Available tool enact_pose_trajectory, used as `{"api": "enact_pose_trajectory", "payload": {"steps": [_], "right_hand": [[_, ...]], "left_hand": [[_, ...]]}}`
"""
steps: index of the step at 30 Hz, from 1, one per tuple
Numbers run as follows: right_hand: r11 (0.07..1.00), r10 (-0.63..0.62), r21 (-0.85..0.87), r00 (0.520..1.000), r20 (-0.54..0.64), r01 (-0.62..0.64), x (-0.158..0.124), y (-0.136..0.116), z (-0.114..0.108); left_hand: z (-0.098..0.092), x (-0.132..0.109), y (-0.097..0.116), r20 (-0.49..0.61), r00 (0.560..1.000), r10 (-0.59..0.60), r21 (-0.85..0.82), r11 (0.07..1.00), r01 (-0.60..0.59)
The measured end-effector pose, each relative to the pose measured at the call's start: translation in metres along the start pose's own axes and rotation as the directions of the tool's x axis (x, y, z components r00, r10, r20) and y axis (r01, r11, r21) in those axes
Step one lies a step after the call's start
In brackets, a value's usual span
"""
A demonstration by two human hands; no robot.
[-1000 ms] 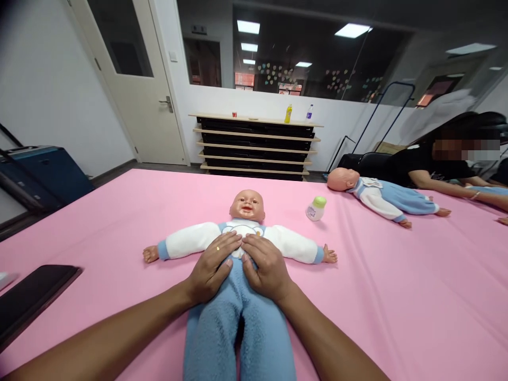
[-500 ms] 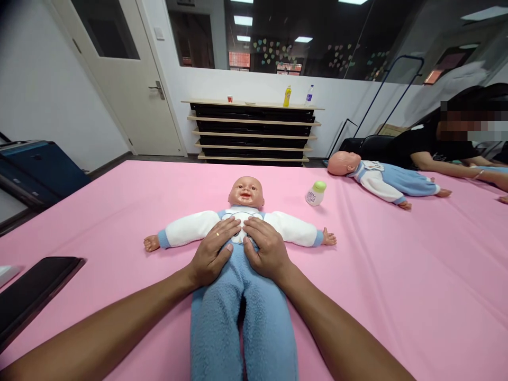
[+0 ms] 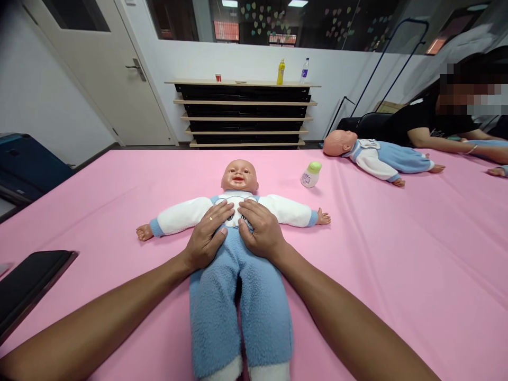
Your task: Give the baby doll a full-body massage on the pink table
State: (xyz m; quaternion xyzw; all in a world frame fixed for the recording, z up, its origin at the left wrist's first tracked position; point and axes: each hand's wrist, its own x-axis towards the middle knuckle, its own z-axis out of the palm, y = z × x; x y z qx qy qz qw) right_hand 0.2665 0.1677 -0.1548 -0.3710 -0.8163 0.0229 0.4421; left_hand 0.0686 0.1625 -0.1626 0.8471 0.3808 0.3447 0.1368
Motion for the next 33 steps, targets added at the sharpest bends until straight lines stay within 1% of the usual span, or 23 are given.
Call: {"api": "enact_pose_trajectory", "payload": {"steps": [6, 9, 11, 13, 15, 17, 18, 19, 20, 22, 23, 24, 25, 26, 29, 31, 33], "right_hand": [[0.999, 0.032, -0.007, 0.999, 0.012, -0.032, 0.000, 0.002, 0.001], [0.997, 0.071, -0.020, 0.997, 0.035, -0.070, 0.001, 0.002, 0.001], [0.991, 0.127, -0.041, 0.991, 0.043, -0.125, 0.001, 0.003, 0.002], [0.978, 0.197, -0.080, 0.980, 0.029, -0.194, 0.001, 0.003, 0.003], [0.961, 0.244, -0.129, 0.970, -0.018, -0.244, 0.000, 0.002, 0.004], [0.956, 0.231, -0.163, 0.969, -0.090, -0.243, -0.002, -0.001, 0.002], [0.963, 0.192, -0.167, 0.974, -0.121, -0.211, -0.003, -0.002, 0.001], [0.976, 0.129, -0.158, 0.983, -0.134, -0.150, -0.004, -0.004, 0.000], [0.989, 0.047, -0.134, 0.992, -0.117, -0.062, -0.004, -0.005, -0.002], [0.992, -0.117, -0.050, 0.993, -0.020, 0.116, -0.002, -0.007, -0.005], [0.985, -0.169, -0.005, 0.985, 0.041, 0.170, 0.000, -0.007, -0.006], [0.982, -0.190, 0.027, 0.977, 0.099, 0.188, 0.001, -0.007, -0.007], [0.983, -0.181, 0.040, 0.973, 0.147, 0.177, 0.003, -0.006, -0.008], [0.989, -0.151, 0.033, 0.971, 0.183, 0.147, 0.005, -0.006, -0.008], [0.998, -0.040, -0.030, 0.964, 0.264, 0.049, 0.009, -0.004, -0.008], [0.997, 0.030, -0.071, 0.956, 0.291, -0.010, 0.010, -0.003, -0.007], [0.992, 0.098, -0.102, 0.955, 0.282, -0.071, 0.009, -0.003, -0.005]], "left_hand": [[-0.001, 0.000, 0.000, 0.030, 0.999, -0.045, 0.026, 0.999, 0.045], [-0.001, 0.001, 0.001, 0.061, 0.993, -0.104, 0.044, 0.994, 0.101], [0.000, 0.003, 0.001, 0.067, 0.985, -0.159, 0.049, 0.987, 0.156], [0.002, 0.004, 0.000, 0.049, 0.976, -0.214, 0.050, 0.976, 0.212], [0.004, 0.003, -0.001, 0.006, 0.966, -0.257, 0.046, 0.965, 0.257], [0.005, 0.001, 0.000, -0.076, 0.963, -0.258, 0.051, 0.964, 0.262], [0.004, -0.001, 0.000, -0.120, 0.968, -0.221, 0.060, 0.971, 0.230], [0.003, -0.002, 0.001, -0.148, 0.978, -0.149, 0.074, 0.984, 0.161], [0.002, -0.004, 0.002, -0.148, 0.988, -0.048, 0.087, 0.994, 0.062], [-0.001, -0.006, 0.004, -0.082, 0.986, 0.148, 0.090, 0.986, -0.141], [-0.002, -0.005, 0.005, -0.033, 0.979, 0.201, 0.081, 0.977, -0.198], [-0.003, -0.004, 0.005, 0.011, 0.977, 0.213, 0.075, 0.974, -0.213], [-0.003, -0.003, 0.005, 0.046, 0.981, 0.187, 0.076, 0.979, -0.190], [-0.003, -0.002, 0.004, 0.073, 0.988, 0.136, 0.085, 0.986, -0.142], [0.001, 0.003, 0.002, 0.124, 0.991, -0.041, 0.123, 0.992, 0.026], [0.003, 0.004, 0.001, 0.123, 0.983, -0.134, 0.139, 0.983, 0.117], [0.006, 0.003, -0.001, 0.102, 0.976, -0.191, 0.148, 0.973, 0.175]]}}
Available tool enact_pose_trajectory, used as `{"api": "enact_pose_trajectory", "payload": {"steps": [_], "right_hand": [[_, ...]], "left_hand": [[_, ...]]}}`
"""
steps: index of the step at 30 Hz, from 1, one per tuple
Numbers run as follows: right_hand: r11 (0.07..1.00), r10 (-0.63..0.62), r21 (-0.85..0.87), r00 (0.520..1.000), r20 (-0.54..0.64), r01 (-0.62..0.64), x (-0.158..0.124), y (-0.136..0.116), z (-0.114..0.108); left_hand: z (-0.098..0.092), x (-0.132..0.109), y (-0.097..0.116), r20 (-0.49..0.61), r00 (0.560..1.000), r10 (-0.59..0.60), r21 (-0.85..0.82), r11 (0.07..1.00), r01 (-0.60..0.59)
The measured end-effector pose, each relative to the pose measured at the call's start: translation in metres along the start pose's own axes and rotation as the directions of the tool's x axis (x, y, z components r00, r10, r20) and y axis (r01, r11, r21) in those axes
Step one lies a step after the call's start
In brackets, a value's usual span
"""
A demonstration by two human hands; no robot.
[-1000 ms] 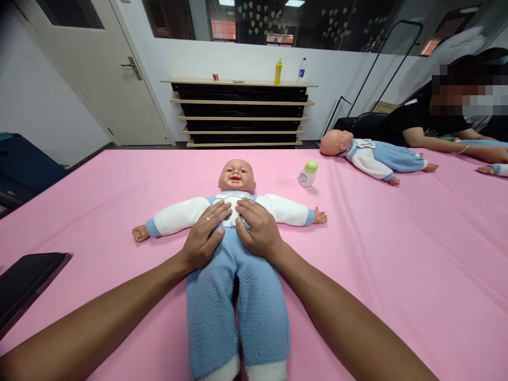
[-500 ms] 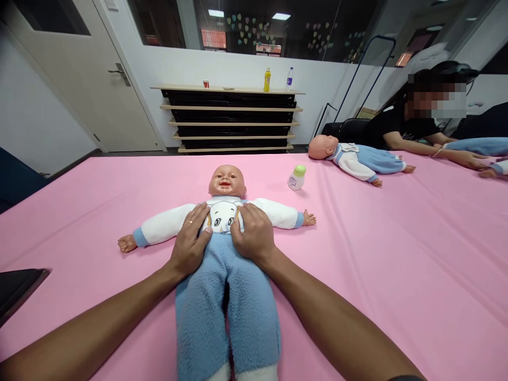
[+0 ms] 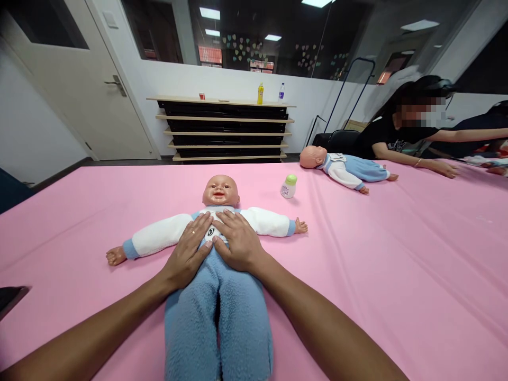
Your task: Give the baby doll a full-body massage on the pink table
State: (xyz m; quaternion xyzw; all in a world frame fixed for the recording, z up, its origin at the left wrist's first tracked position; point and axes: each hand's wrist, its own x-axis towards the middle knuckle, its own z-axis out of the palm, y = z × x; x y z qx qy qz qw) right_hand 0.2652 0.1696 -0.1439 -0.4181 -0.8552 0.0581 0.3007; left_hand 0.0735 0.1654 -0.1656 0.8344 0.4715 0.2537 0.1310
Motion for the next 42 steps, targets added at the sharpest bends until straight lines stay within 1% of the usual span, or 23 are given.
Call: {"api": "enact_pose_trajectory", "payload": {"steps": [3, 5, 6, 7, 8, 9, 11, 12, 13, 14, 17, 21, 23, 26, 28, 30, 32, 33, 35, 37, 38, 40, 42], "right_hand": [[0.995, 0.098, -0.009, 0.990, -0.099, -0.099, -0.003, 0.000, 0.005], [0.990, 0.134, -0.014, 0.966, -0.222, -0.141, -0.006, 0.000, 0.008], [0.991, 0.125, -0.015, 0.950, -0.287, -0.135, -0.008, 0.000, 0.008], [0.995, 0.084, -0.015, 0.938, -0.336, -0.094, -0.010, 0.000, 0.008], [1.000, 0.013, -0.013, 0.934, -0.358, -0.019, -0.011, 0.000, 0.007], [0.997, -0.078, -0.006, 0.935, -0.347, 0.081, -0.011, -0.001, 0.006], [0.961, -0.255, 0.034, 0.932, -0.257, 0.273, -0.010, -0.002, 0.002], [0.944, -0.309, 0.058, 0.930, -0.197, 0.326, -0.009, -0.002, 0.000], [0.936, -0.333, 0.075, 0.933, -0.138, 0.345, -0.007, -0.003, -0.001], [0.938, -0.329, 0.080, 0.940, -0.088, 0.336, -0.005, -0.003, -0.002], [0.965, -0.259, 0.048, 0.966, 0.028, 0.257, -0.001, -0.004, -0.005], [0.987, -0.159, 0.014, 0.984, 0.078, 0.158, 0.000, -0.008, -0.007], [0.992, -0.124, 0.008, 0.990, 0.065, 0.124, 0.000, -0.010, -0.007], [0.998, -0.066, -0.009, 0.998, 0.006, 0.066, -0.001, -0.010, -0.003], [0.999, -0.018, -0.031, 0.998, -0.060, 0.017, -0.003, -0.008, 0.001], [0.999, 0.009, -0.051, 0.987, -0.161, -0.018, -0.006, -0.006, 0.005], [0.998, -0.024, -0.056, 0.966, -0.256, 0.010, -0.009, -0.004, 0.006], [0.997, -0.067, -0.050, 0.957, -0.284, 0.055, -0.010, -0.004, 0.006], [0.981, -0.190, -0.020, 0.943, -0.274, 0.192, -0.011, -0.004, 0.002], [0.946, -0.312, 0.031, 0.930, -0.195, 0.323, -0.010, -0.006, -0.003], [0.932, -0.348, 0.055, 0.927, -0.142, 0.358, -0.009, -0.007, -0.005], [0.929, -0.360, 0.080, 0.932, -0.035, 0.361, -0.005, -0.009, -0.009], [0.951, -0.303, 0.069, 0.952, 0.036, 0.300, -0.002, -0.010, -0.011]], "left_hand": [[0.002, -0.002, -0.001, -0.050, 0.998, -0.036, 0.016, 0.999, 0.037], [0.002, -0.005, 0.000, -0.117, 0.993, -0.011, 0.039, 0.999, 0.015], [0.001, -0.006, 0.000, -0.159, 0.987, 0.029, 0.052, 0.998, -0.021], [0.000, -0.008, 0.001, -0.196, 0.976, 0.092, 0.063, 0.995, -0.082], [-0.002, -0.009, 0.002, -0.220, 0.959, 0.177, 0.069, 0.984, -0.166], [-0.005, -0.010, 0.002, -0.226, 0.935, 0.273, 0.070, 0.962, -0.264], [-0.009, -0.010, 0.004, -0.184, 0.882, 0.434, 0.052, 0.900, -0.432], [-0.011, -0.010, 0.004, -0.146, 0.868, 0.475, 0.037, 0.879, -0.475], [-0.012, -0.009, 0.004, -0.108, 0.868, 0.485, 0.026, 0.874, -0.485], [-0.013, -0.007, 0.004, -0.077, 0.880, 0.468, 0.021, 0.884, -0.468], [-0.012, -0.003, 0.004, -0.013, 0.937, 0.348, 0.011, 0.937, -0.348], [-0.007, -0.001, 0.002, 0.011, 0.980, 0.198, -0.023, 0.980, -0.198], [-0.005, -0.002, 0.000, 0.006, 0.989, 0.146, -0.034, 0.989, -0.146], [-0.004, -0.003, -0.001, -0.002, 0.993, 0.114, -0.044, 0.992, -0.114], [-0.004, -0.003, -0.001, -0.006, 0.993, 0.114, -0.050, 0.992, -0.114], [-0.004, -0.003, -0.002, -0.009, 0.993, 0.116, -0.054, 0.992, -0.117], [-0.004, -0.003, -0.002, -0.019, 0.993, 0.119, -0.056, 0.991, -0.120], [-0.003, -0.003, -0.003, -0.027, 0.992, 0.122, -0.058, 0.991, -0.123], [-0.001, -0.004, -0.005, -0.040, 0.990, 0.132, -0.066, 0.989, -0.135], [0.000, -0.004, -0.007, -0.054, 0.989, 0.138, -0.077, 0.987, -0.142], [0.001, -0.005, -0.007, -0.059, 0.989, 0.139, -0.083, 0.986, -0.143], [0.002, -0.005, -0.008, -0.070, 0.987, 0.144, -0.094, 0.984, -0.151], [0.001, -0.006, -0.007, -0.083, 0.984, 0.159, -0.093, 0.982, -0.167]]}}
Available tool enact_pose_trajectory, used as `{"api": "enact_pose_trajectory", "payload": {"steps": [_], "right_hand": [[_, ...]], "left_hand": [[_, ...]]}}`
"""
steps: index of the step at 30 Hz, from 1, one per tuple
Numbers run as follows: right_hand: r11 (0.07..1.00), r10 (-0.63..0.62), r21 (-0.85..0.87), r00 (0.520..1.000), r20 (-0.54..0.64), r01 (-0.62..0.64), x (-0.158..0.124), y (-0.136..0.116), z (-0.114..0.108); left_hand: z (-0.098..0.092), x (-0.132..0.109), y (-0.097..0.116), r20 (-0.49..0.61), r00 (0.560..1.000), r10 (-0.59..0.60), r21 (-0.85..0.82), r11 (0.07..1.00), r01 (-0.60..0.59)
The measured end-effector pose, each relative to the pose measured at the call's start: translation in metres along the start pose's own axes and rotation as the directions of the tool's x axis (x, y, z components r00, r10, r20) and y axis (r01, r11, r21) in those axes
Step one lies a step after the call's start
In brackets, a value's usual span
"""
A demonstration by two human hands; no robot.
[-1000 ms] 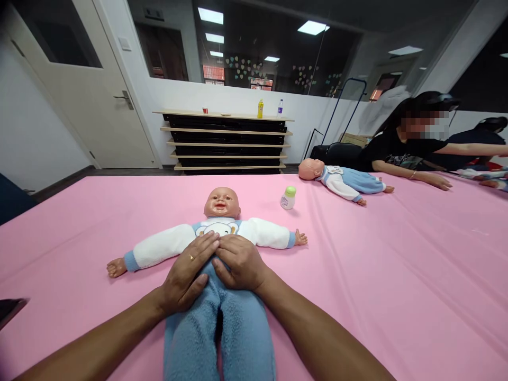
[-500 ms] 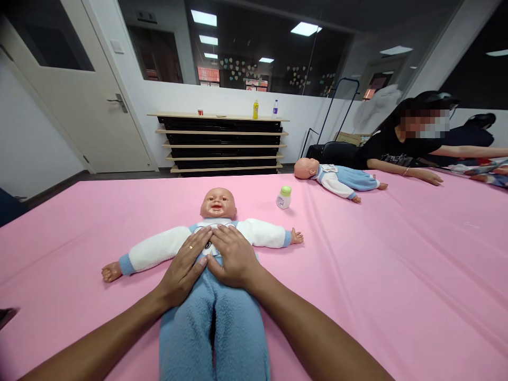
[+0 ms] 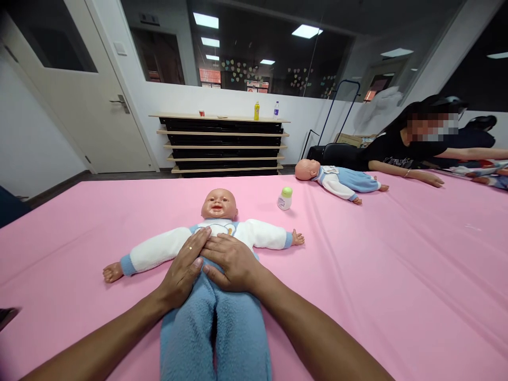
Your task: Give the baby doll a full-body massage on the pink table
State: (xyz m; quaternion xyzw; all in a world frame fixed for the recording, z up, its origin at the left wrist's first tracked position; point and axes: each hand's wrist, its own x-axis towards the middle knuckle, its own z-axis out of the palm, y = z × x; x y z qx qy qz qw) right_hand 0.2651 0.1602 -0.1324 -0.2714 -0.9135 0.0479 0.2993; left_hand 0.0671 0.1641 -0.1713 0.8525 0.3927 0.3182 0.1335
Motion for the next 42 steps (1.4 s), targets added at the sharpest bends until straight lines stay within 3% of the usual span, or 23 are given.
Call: {"api": "enact_pose_trajectory", "payload": {"steps": [5, 8, 10, 12, 14, 16, 20, 24, 27, 31, 38, 40, 42], "right_hand": [[0.965, 0.255, -0.049, 0.965, -0.059, -0.258, -0.001, 0.006, 0.009], [0.928, 0.360, -0.036, 0.918, -0.167, -0.370, -0.008, 0.011, 0.017], [0.915, 0.388, -0.009, 0.886, -0.254, -0.403, -0.012, 0.013, 0.020], [0.916, 0.380, 0.013, 0.860, -0.342, -0.400, -0.015, 0.014, 0.021], [0.940, 0.320, 0.016, 0.861, -0.396, -0.342, -0.016, 0.012, 0.020], [0.972, 0.217, 0.005, 0.887, -0.409, -0.235, -0.015, 0.010, 0.016], [0.999, 0.035, -0.013, 0.922, -0.385, -0.043, -0.013, 0.005, 0.011], [0.999, -0.020, 0.023, 0.953, -0.302, 0.028, -0.014, 0.007, 0.011], [0.999, 0.024, 0.028, 0.986, -0.165, -0.020, -0.011, 0.014, 0.012], [0.984, 0.177, -0.011, 0.980, -0.091, -0.179, -0.008, 0.018, 0.014], [0.901, 0.416, -0.031, 0.881, -0.224, -0.433, -0.013, 0.016, 0.022], [0.895, 0.413, -0.044, 0.863, -0.290, -0.443, -0.015, 0.015, 0.023], [0.925, 0.333, -0.062, 0.880, -0.339, -0.374, -0.015, 0.013, 0.021]], "left_hand": [[-0.006, -0.001, 0.009, -0.039, 0.998, 0.050, 0.088, 0.995, -0.046], [-0.012, -0.001, 0.013, -0.053, 0.982, 0.183, 0.146, 0.974, -0.174], [-0.015, -0.001, 0.014, 0.006, 0.944, 0.330, 0.160, 0.931, -0.327], [-0.017, 0.000, 0.015, 0.112, 0.910, 0.399, 0.137, 0.901, -0.412], [-0.018, 0.003, 0.014, 0.188, 0.920, 0.344, 0.108, 0.924, -0.367], [-0.016, 0.005, 0.011, 0.196, 0.955, 0.224, 0.090, 0.965, -0.245], [-0.008, 0.008, 0.006, 0.142, 0.990, 0.012, 0.043, 0.999, -0.018], [-0.002, 0.007, 0.006, 0.045, 0.991, -0.122, -0.012, 0.992, 0.123], [-0.002, 0.005, 0.008, -0.001, 0.992, -0.123, -0.023, 0.992, 0.123], [-0.005, 0.002, 0.012, -0.026, 0.996, -0.085, 0.025, 0.996, 0.086], [-0.014, 0.000, 0.014, 0.034, 0.985, 0.169, 0.069, 0.983, -0.171], [-0.015, 0.002, 0.014, 0.058, 0.982, 0.181, 0.073, 0.980, -0.185], [-0.015, 0.003, 0.014, 0.079, 0.986, 0.145, 0.086, 0.985, -0.152]]}}
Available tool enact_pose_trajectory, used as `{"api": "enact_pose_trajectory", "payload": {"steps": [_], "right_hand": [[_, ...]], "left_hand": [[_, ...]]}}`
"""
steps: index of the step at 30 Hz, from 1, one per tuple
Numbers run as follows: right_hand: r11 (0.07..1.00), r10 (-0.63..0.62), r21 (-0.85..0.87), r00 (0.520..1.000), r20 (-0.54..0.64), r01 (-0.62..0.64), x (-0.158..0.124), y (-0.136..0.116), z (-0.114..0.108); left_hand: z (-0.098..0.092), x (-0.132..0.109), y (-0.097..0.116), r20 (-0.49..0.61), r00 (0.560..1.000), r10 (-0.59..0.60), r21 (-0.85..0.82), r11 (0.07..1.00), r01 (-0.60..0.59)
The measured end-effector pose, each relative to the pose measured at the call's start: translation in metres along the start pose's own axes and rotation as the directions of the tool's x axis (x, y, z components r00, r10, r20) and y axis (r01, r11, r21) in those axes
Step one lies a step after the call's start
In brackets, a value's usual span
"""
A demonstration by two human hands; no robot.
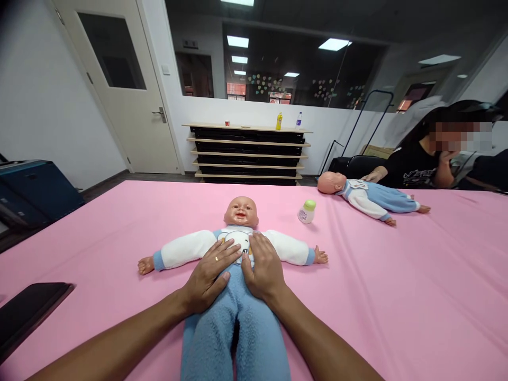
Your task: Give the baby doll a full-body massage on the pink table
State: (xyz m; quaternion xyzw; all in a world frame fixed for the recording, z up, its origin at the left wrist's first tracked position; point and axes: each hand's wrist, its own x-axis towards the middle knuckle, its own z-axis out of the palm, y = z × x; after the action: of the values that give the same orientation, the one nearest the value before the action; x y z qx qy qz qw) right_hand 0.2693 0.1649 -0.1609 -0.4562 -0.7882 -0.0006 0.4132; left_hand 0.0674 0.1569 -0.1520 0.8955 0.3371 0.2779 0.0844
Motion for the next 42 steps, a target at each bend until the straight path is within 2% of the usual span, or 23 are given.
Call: {"api": "enact_pose_trajectory", "payload": {"steps": [3, 6, 12, 17, 22, 24, 26, 28, 30, 31, 33, 35, 38, 42], "right_hand": [[0.977, -0.198, 0.073, 0.980, -0.007, 0.198, 0.001, -0.003, -0.005], [0.961, -0.253, 0.124, 0.967, 0.023, 0.248, 0.004, -0.006, -0.008], [0.991, -0.094, 0.102, 0.991, 0.090, 0.085, 0.009, -0.005, -0.003], [0.994, 0.045, 0.093, 0.989, 0.144, -0.059, 0.010, -0.005, -0.003], [0.976, 0.210, 0.043, 0.974, 0.090, -0.214, 0.006, -0.001, 0.002], [0.973, 0.229, 0.000, 0.973, 0.039, -0.230, 0.004, 0.000, 0.003], [0.991, 0.135, -0.005, 0.991, -0.003, -0.135, 0.002, 0.000, 0.001], [0.997, -0.063, 0.044, 0.998, 0.002, 0.063, 0.001, -0.002, -0.003], [0.968, -0.231, 0.114, 0.972, 0.048, 0.225, 0.001, -0.002, -0.006], [0.958, -0.263, 0.138, 0.962, 0.074, 0.252, 0.002, -0.002, -0.007], [0.965, -0.233, 0.152, 0.965, 0.121, 0.214, 0.003, 0.001, -0.006], [0.982, -0.146, 0.146, 0.976, 0.161, 0.123, 0.003, 0.004, -0.002], [0.988, 0.002, 0.148, 0.980, 0.201, -0.033, 0.004, 0.009, 0.003], [0.975, 0.130, 0.150, 0.969, 0.211, -0.164, 0.004, 0.010, 0.005]], "left_hand": [[0.005, 0.001, -0.003, 0.013, 0.997, -0.080, 0.003, 0.997, 0.080], [0.013, -0.001, -0.010, -0.001, 0.986, -0.167, -0.015, 0.986, 0.167], [0.029, -0.005, -0.029, -0.079, 0.961, -0.265, -0.108, 0.961, 0.256], [0.027, -0.002, -0.027, -0.081, 0.921, -0.381, -0.065, 0.924, 0.376], [0.026, -0.001, -0.019, -0.101, 0.876, -0.472, -0.037, 0.882, 0.471], [0.026, -0.001, -0.017, -0.134, 0.866, -0.482, -0.043, 0.876, 0.481], [0.025, -0.003, -0.014, -0.164, 0.876, -0.454, -0.046, 0.890, 0.453], [0.021, -0.005, -0.012, -0.174, 0.919, -0.353, -0.042, 0.935, 0.351], [0.016, -0.006, -0.010, -0.137, 0.969, -0.207, -0.039, 0.978, 0.203], [0.013, -0.006, -0.010, -0.098, 0.984, -0.148, -0.043, 0.989, 0.145], [0.008, -0.004, -0.008, -0.016, 0.992, -0.126, -0.062, 0.990, 0.124], [0.005, -0.002, -0.006, 0.032, 0.977, -0.209, -0.089, 0.973, 0.212], [0.005, 0.002, -0.003, 0.032, 0.940, -0.340, -0.126, 0.931, 0.341], [0.008, 0.003, -0.002, -0.004, 0.904, -0.428, -0.127, 0.897, 0.424]]}}
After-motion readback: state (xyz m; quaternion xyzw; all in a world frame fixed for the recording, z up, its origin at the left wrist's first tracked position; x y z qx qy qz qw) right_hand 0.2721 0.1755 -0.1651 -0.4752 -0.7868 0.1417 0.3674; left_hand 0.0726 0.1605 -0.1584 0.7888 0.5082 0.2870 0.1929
